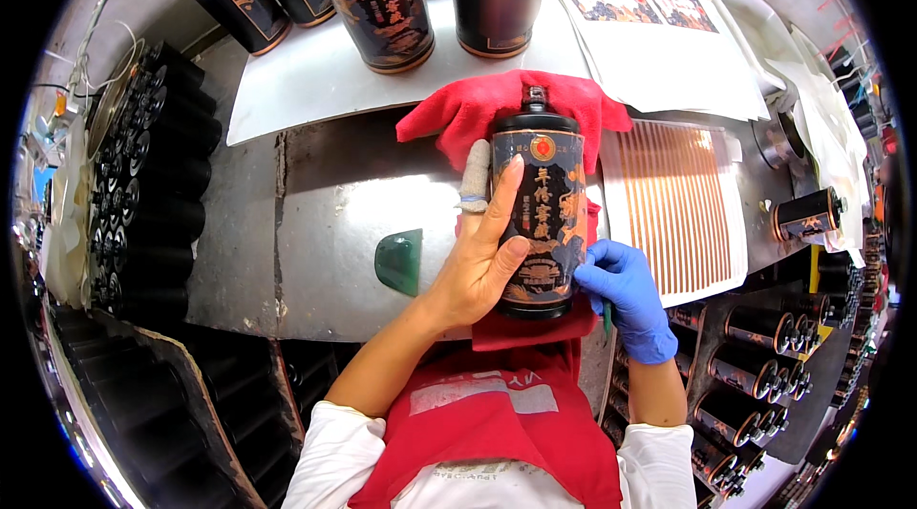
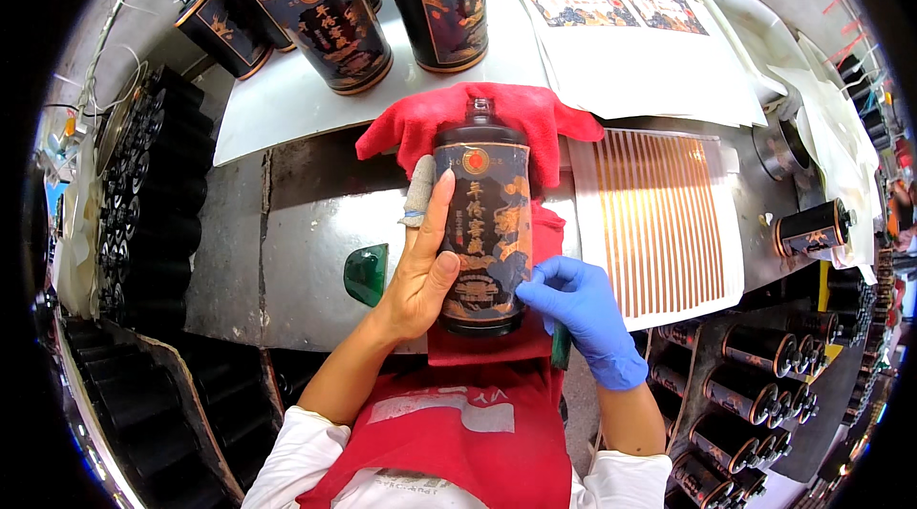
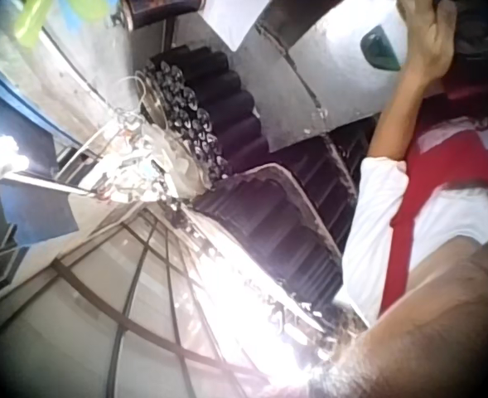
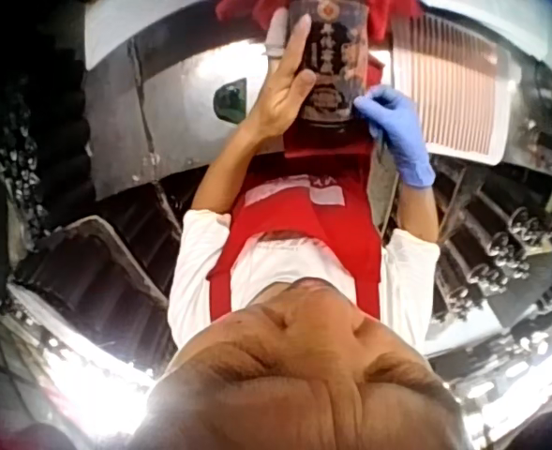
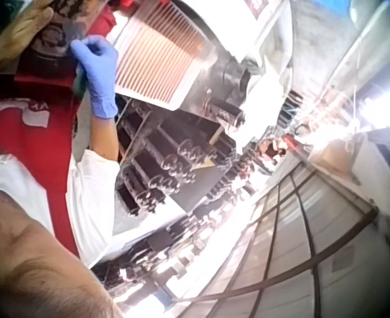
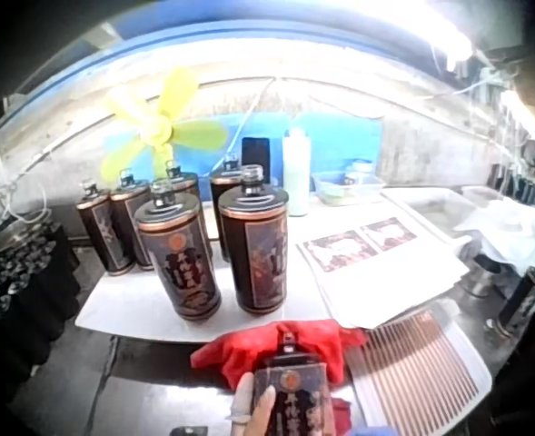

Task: The person applies decorative labels and copper-colored strips to cylindrical black containers. They wipe the containers with a green cloth, align and press the labels, and smooth the edges before placing finished units on a nearby shelf.

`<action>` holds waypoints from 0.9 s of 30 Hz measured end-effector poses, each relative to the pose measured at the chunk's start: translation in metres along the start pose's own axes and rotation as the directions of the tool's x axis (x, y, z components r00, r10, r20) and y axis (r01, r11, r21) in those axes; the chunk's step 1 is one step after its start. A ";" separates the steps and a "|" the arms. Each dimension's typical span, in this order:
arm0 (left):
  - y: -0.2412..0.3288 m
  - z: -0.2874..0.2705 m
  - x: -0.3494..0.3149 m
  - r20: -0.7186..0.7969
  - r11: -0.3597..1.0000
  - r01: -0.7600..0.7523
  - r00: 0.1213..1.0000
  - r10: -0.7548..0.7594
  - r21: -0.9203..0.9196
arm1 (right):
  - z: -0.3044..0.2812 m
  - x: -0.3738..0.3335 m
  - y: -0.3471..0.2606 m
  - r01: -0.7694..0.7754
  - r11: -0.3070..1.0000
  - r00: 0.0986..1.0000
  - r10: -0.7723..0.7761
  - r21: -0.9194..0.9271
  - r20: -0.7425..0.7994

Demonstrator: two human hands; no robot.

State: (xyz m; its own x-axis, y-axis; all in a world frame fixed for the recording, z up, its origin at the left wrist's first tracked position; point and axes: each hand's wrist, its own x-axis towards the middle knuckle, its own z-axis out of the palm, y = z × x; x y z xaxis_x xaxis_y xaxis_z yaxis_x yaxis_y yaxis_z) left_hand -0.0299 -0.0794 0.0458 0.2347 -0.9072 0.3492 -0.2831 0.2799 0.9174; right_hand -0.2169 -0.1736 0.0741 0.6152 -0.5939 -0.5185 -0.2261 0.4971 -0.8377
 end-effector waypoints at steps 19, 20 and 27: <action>-0.014 -0.005 -0.008 0.099 0.997 0.050 0.994 -0.044 -0.059 | -0.001 0.001 0.003 0.017 1.000 1.000 -0.017 -0.025 0.023; -0.013 -0.005 -0.008 0.109 0.996 0.055 0.993 -0.048 -0.064 | 0.000 0.000 0.002 0.011 1.000 1.000 -0.010 -0.023 0.023; -0.003 -0.012 0.000 0.100 1.000 -0.004 0.995 0.002 0.019 | -0.001 -0.001 -0.003 -0.048 0.999 0.998 0.049 -0.021 0.027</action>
State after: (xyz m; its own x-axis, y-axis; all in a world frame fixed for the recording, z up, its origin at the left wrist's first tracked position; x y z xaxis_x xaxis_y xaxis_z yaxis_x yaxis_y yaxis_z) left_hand -0.0183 -0.0762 0.0452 0.1403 -0.9335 0.3299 -0.3012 0.2771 0.9124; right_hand -0.2174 -0.1750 0.0765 0.6239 -0.5513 -0.5538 -0.2713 0.5118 -0.8151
